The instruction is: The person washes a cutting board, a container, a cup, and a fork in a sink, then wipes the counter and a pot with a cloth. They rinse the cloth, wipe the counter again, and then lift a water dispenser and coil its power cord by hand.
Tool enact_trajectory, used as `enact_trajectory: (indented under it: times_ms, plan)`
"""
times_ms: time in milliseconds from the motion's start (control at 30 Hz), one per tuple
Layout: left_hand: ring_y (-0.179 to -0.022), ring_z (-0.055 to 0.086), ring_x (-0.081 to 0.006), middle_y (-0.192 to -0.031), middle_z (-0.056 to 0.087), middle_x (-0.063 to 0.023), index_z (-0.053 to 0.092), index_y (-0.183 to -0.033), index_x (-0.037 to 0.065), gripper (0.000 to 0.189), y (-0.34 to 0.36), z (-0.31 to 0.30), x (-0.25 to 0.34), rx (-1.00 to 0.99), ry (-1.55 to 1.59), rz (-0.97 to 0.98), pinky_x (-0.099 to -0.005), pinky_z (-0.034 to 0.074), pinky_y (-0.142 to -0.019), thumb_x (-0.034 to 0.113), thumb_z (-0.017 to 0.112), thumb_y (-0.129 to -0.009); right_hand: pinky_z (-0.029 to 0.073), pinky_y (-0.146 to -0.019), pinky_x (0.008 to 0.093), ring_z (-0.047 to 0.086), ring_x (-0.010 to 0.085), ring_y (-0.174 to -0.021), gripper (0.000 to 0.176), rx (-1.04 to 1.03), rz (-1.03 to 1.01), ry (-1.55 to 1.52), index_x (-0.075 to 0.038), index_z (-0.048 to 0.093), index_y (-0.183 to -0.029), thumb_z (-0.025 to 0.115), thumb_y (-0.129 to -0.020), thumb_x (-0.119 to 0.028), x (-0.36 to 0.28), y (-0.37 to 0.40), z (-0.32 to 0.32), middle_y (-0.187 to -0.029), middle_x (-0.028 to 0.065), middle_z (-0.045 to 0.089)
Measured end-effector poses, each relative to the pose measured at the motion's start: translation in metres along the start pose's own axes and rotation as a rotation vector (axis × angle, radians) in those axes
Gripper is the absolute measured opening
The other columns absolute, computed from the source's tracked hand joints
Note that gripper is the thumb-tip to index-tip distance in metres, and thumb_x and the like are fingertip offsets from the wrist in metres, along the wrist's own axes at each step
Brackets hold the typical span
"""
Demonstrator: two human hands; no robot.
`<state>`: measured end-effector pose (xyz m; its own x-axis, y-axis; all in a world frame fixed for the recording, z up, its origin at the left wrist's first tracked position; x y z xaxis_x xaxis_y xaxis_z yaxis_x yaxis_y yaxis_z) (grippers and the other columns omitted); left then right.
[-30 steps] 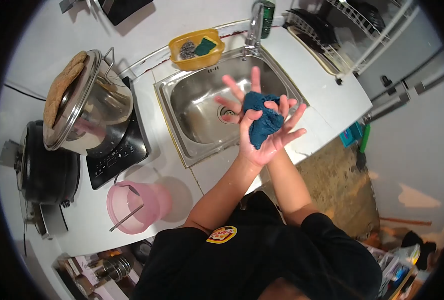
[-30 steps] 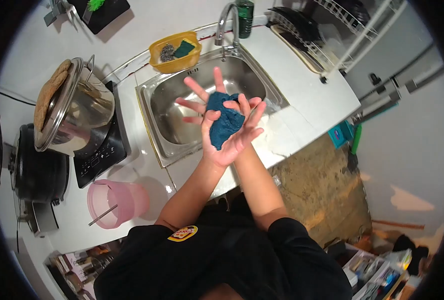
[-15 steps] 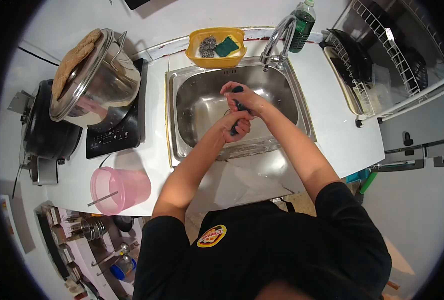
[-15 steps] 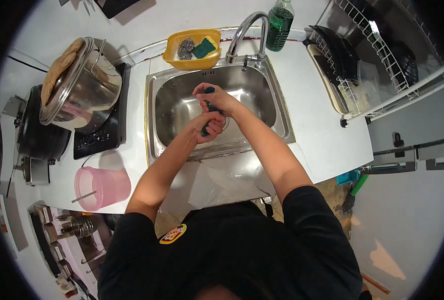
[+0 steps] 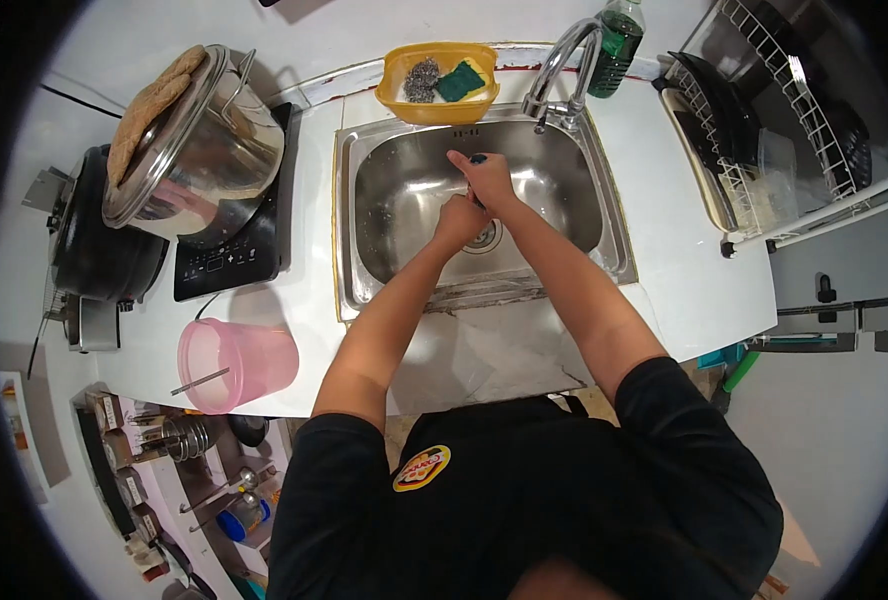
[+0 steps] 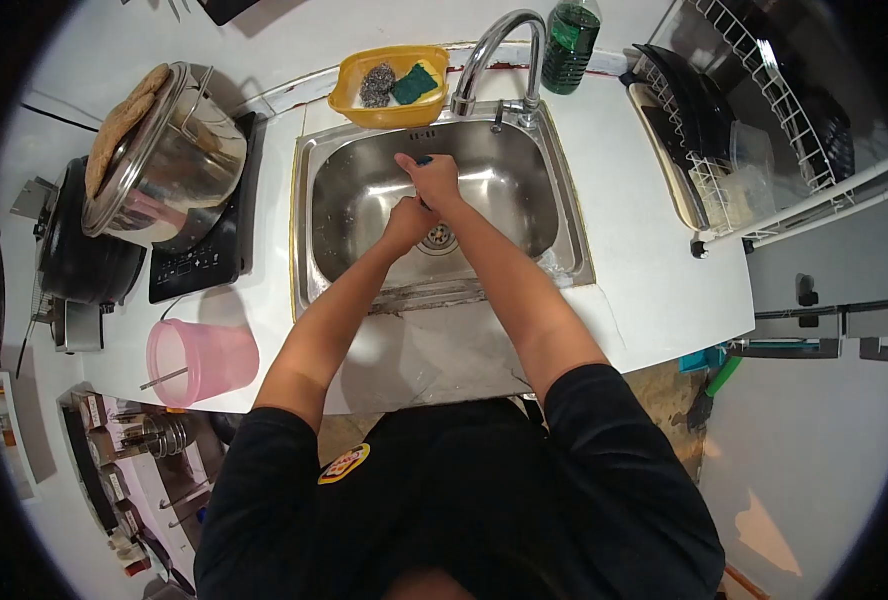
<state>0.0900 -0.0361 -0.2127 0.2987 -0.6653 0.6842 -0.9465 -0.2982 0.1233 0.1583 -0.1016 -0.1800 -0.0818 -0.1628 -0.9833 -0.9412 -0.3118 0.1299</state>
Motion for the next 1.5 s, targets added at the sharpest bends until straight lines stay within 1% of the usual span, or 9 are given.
enact_trajectory:
  times_ms: [333,433,500,600,733,867,1167,1333,1500]
  plan:
    - [-0.085,0.063,-0.0381,-0.088,0.065,-0.0227,0.065,-0.084,0.001,0.034,0.02,-0.009,0.016,-0.006,-0.129,-0.108,-0.0436,0.05,-0.074,0.031,0.071,-0.069,0.043,-0.039,0.0374,0.056,0.0227,-0.044,0.049,0.303,0.361,-0.267,0.002,0.055,-0.061,0.061,-0.084,-0.041,0.054,-0.006,-0.009,-0.057,0.0125,0.056]
    - [-0.084,0.063,-0.038,-0.088,0.064,-0.0226,0.064,-0.088,0.001,0.035,0.019,-0.008,0.005,0.063,-0.057,-0.038,-0.0439,0.05,-0.074,0.027,0.073,-0.067,0.041,-0.039,0.0324,0.045,0.0186,-0.04,0.046,-0.019,0.334,-0.49,-0.004,0.049,-0.071,0.068,-0.077,-0.046,0.051,-0.011,0.004,-0.056,0.005,0.044]
    - [-0.082,0.063,-0.0376,-0.088,0.064,-0.022,0.062,-0.09,0.001,0.038,0.021,-0.017,-0.004,0.146,0.072,0.091,-0.044,0.049,-0.073,0.026,0.076,-0.065,0.048,-0.053,0.0382,0.059,0.0255,-0.075,0.061,-0.237,0.419,-0.528,0.001,0.056,-0.104,0.068,-0.074,-0.051,0.013,-0.012,0.008,-0.096,0.0149,0.057]
    - [-0.071,0.062,-0.0305,-0.076,0.063,-0.0147,0.057,-0.086,0.001,0.037,0.047,-0.073,0.005,0.484,0.062,0.203,-0.0389,0.049,-0.068,0.024,0.077,-0.065,0.05,-0.073,0.0493,0.039,0.0413,-0.116,0.091,-0.049,0.393,-0.507,-0.007,0.028,-0.137,0.069,-0.071,-0.055,-0.029,-0.038,-0.002,-0.132,0.0199,0.03]
    - [-0.061,0.046,-0.0044,-0.07,0.049,0.0048,0.048,-0.081,0.012,0.026,0.076,-0.142,0.01,0.152,0.571,0.082,-0.0193,0.038,-0.053,0.022,0.071,-0.076,0.054,-0.075,0.057,0.043,0.0445,-0.112,0.055,-0.018,0.329,-0.845,0.0,0.029,-0.133,0.049,-0.089,-0.027,-0.036,-0.085,0.017,-0.129,0.0229,0.032]
    - [-0.059,0.041,-0.0037,-0.068,0.046,0.0066,0.05,-0.078,0.015,0.019,0.14,-0.22,0.047,0.289,0.584,-0.063,-0.0182,0.032,-0.052,0.025,0.065,-0.081,0.058,-0.067,0.0537,0.049,0.046,-0.105,0.04,0.063,0.379,-0.909,0.006,0.029,-0.128,0.032,-0.09,-0.005,-0.034,-0.112,0.02,-0.127,0.0234,0.034]
    - [-0.069,0.046,-0.0105,-0.072,0.049,-0.001,0.053,-0.103,0.004,0.035,0.234,-0.298,0.065,0.533,0.154,-0.164,-0.0214,0.038,-0.067,0.034,0.057,-0.086,0.057,-0.076,0.051,0.051,0.051,-0.103,0.044,-0.093,0.297,-0.711,0.011,0.029,-0.125,0.029,-0.082,0.006,-0.076,0.027,-0.051,-0.12,0.0304,0.043]
    - [-0.112,0.043,-0.035,-0.123,0.043,-0.0205,0.046,-0.127,0.005,0.05,0.188,-0.253,0.0,0.612,-0.429,-0.08,-0.0376,0.035,-0.096,0.026,0.062,-0.084,0.057,-0.078,0.0429,0.054,0.0482,-0.1,0.044,-0.157,0.361,-0.61,0.017,0.026,-0.12,0.036,-0.08,0.003,-0.061,0.101,-0.131,-0.119,0.0328,0.041]
    - [-0.1,0.058,-0.0331,-0.107,0.06,-0.0187,0.059,-0.105,-0.003,0.025,0.212,-0.181,-0.057,0.469,-0.238,-0.08,-0.0376,0.043,-0.088,0.0,0.053,-0.081,0.06,-0.071,0.0375,0.06,0.0394,-0.094,0.042,0.073,0.311,-0.466,0.017,0.033,-0.119,0.044,-0.082,-0.001,-0.048,0.183,-0.238,-0.111,0.0281,0.05]
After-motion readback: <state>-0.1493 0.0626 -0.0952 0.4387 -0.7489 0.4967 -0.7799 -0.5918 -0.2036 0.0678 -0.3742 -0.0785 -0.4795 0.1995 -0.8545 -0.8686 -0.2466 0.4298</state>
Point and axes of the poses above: each hand's wrist, its own y-axis away from the middle knuckle, its own z-axis out of the palm, x = y × z, the point moved 4 cm from there along -y, towards the middle knuckle
